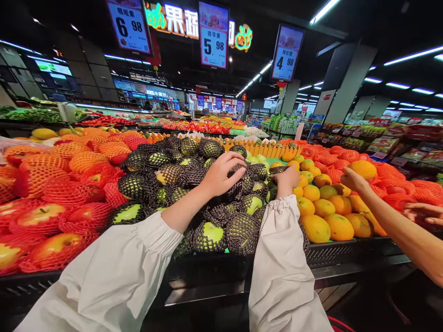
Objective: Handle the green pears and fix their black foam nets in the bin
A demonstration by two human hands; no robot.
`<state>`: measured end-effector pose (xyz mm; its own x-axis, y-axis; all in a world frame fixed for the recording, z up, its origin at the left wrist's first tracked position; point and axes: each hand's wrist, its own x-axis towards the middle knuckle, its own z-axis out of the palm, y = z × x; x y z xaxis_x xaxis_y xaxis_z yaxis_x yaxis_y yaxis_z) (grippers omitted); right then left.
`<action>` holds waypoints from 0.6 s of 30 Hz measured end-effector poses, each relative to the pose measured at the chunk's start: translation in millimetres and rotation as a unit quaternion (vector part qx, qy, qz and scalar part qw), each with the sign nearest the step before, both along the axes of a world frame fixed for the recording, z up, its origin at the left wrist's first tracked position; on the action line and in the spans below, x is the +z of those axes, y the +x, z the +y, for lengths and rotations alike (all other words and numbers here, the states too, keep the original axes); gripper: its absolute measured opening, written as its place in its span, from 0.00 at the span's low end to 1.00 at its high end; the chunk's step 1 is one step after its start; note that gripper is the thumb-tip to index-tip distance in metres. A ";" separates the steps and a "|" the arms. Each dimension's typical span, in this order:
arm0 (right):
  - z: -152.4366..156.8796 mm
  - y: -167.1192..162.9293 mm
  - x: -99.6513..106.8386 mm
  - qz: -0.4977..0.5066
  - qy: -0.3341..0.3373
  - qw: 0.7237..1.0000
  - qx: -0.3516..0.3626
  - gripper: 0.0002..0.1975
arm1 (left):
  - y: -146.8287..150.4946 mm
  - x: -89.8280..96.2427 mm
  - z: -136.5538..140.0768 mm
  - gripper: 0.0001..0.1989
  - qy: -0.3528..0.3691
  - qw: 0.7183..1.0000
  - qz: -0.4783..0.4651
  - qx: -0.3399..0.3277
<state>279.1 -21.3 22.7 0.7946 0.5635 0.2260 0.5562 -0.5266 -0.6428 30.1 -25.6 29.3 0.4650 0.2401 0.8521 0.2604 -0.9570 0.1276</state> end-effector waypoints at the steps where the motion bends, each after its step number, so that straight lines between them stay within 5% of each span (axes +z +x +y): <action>1: -4.8 1.5 4.2 -0.007 0.029 0.999 -0.022 0.42 | 11.5 4.3 1.5 0.12 0.020 0.999 0.048 0.011; 6: -25.8 10.4 16.8 -0.052 0.215 0.963 -0.152 0.43 | 90.3 10.2 16.4 0.12 0.042 0.944 0.318 0.077; 12: -29.8 3.3 21.0 -0.076 0.320 0.932 -0.153 0.38 | 170.0 -33.8 27.2 0.17 0.011 0.884 0.466 0.042; 18: -37.2 -3.4 24.9 -0.063 0.329 0.932 -0.136 0.36 | 192.3 -62.7 40.2 0.17 -0.070 0.917 0.392 0.028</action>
<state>275.7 -58.5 47.6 0.8312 0.0517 0.5536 0.5533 -0.1734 -0.8147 222.4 14.6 -33.5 0.9049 0.3645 0.2199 0.3734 -0.9277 0.0011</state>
